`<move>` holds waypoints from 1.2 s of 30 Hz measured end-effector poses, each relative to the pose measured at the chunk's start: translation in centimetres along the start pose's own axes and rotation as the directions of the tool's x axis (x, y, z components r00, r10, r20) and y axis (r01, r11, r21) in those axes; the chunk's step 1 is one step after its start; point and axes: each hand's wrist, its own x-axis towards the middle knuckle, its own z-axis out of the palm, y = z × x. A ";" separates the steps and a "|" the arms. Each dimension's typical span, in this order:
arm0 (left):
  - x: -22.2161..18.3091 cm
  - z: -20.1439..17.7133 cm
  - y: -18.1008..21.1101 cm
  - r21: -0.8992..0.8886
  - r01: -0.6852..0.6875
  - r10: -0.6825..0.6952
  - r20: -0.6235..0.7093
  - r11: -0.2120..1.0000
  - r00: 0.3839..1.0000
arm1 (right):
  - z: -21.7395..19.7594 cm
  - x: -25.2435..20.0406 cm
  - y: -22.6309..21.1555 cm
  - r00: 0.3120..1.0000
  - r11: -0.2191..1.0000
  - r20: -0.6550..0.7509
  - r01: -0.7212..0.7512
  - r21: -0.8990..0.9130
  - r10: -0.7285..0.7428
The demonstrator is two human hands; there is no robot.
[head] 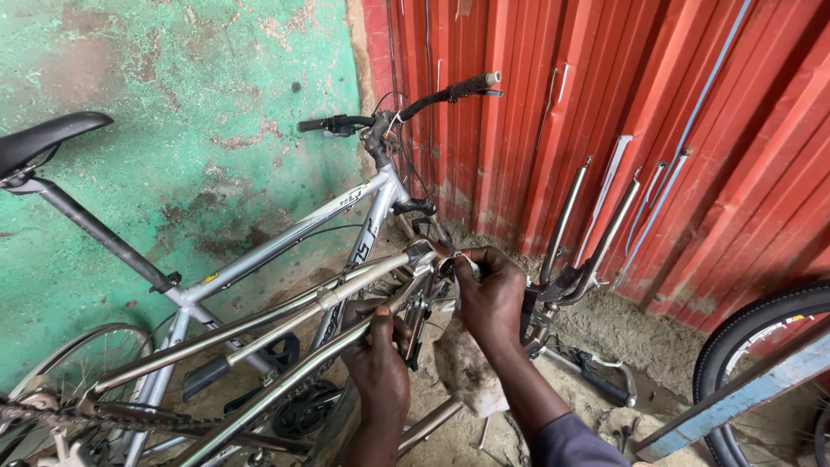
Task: Repairing a bicycle by adjusting the headset with a wrench and cleaning it with a cloth
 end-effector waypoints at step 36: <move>-2.4 2.2 0.5 0.821 0.116 -0.420 0.159 0.559 0.894 | -3.6 -2.4 1.5 0.931 0.818 0.346 -0.289 0.497 0.119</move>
